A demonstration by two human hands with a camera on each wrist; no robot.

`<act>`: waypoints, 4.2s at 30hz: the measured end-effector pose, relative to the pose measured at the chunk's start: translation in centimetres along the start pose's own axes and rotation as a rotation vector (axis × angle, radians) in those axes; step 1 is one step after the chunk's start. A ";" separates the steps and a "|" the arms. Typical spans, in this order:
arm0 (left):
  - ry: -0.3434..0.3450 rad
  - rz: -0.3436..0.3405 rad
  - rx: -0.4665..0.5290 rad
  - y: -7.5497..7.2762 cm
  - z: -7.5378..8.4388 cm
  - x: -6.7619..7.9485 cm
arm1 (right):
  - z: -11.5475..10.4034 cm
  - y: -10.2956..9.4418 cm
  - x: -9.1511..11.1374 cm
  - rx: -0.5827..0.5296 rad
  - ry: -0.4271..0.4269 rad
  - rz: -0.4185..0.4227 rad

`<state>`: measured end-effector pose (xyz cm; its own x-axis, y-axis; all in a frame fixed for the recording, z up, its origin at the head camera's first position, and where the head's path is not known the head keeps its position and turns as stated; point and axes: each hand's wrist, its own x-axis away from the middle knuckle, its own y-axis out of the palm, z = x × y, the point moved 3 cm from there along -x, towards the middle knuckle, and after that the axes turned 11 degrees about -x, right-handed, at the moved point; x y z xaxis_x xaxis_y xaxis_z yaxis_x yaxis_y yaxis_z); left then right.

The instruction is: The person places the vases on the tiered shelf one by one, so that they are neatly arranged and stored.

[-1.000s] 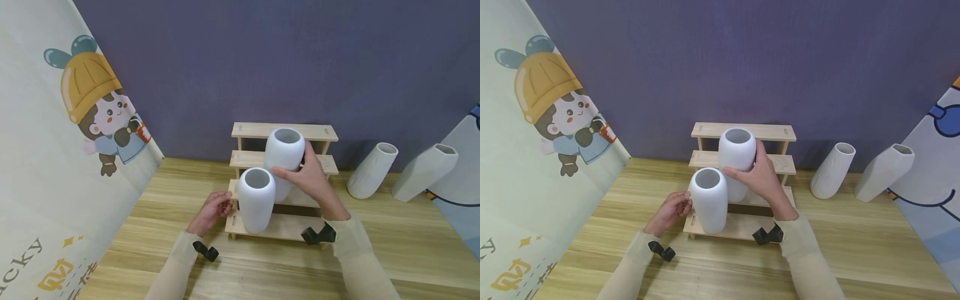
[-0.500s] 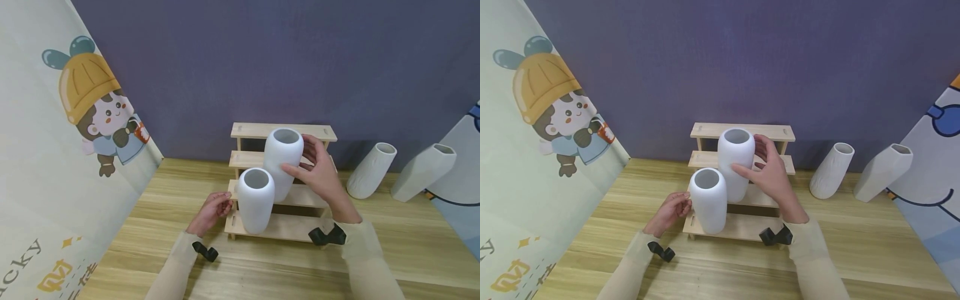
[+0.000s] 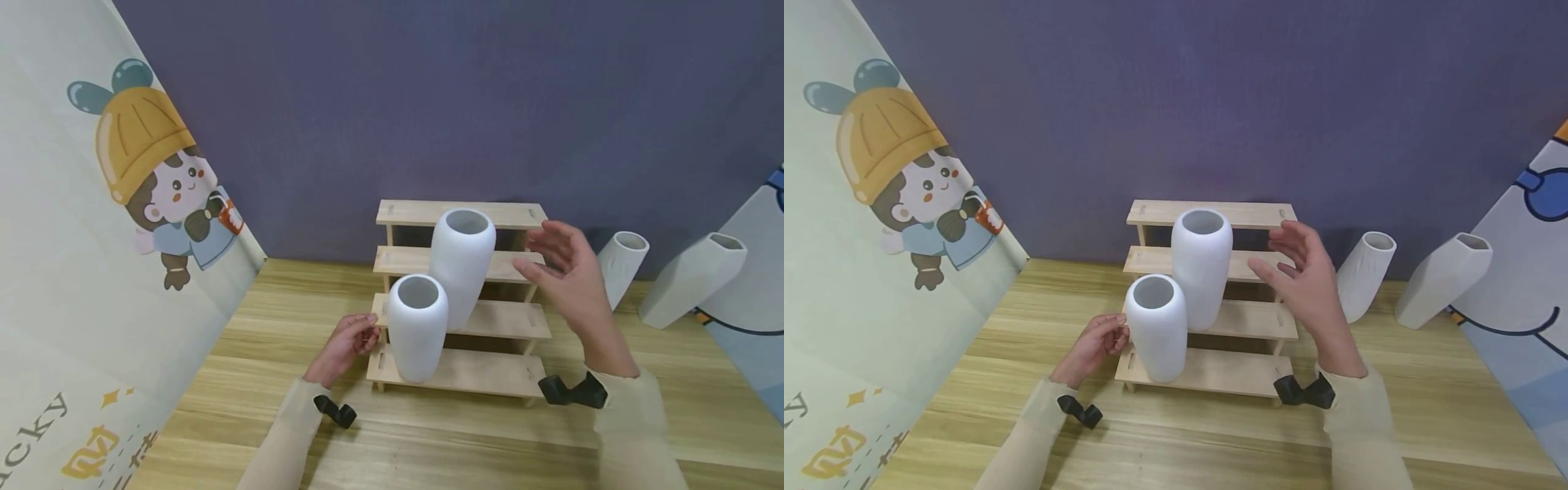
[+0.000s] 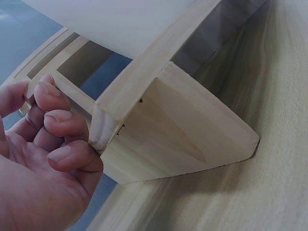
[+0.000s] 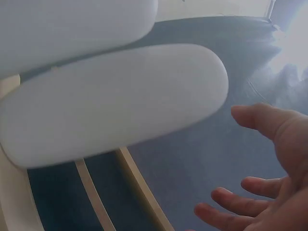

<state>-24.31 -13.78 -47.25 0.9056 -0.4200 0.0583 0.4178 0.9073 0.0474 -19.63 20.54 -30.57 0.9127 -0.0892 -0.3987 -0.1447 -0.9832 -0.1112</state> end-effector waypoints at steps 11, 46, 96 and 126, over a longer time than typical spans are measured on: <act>-0.001 0.004 -0.001 0.0 0.0 0.1 | 1.4 -4.8 0.4 -0.148 -0.039 0.133; -0.020 0.023 -0.006 0.2 0.2 0.2 | 7.6 -13.3 -1.0 0.154 0.393 0.545; 0.009 -0.050 -0.021 -0.8 0.0 2.7 | 12.1 -13.6 -0.1 0.364 0.318 0.600; 0.007 -0.046 -0.037 -0.9 -0.2 2.5 | 8.5 -13.5 0.4 0.317 0.231 0.629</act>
<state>-22.39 -15.68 -47.35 0.8859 -0.4612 0.0495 0.4612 0.8872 0.0133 -20.59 35.11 -37.00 0.6731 -0.6862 -0.2758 -0.7383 -0.6454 -0.1960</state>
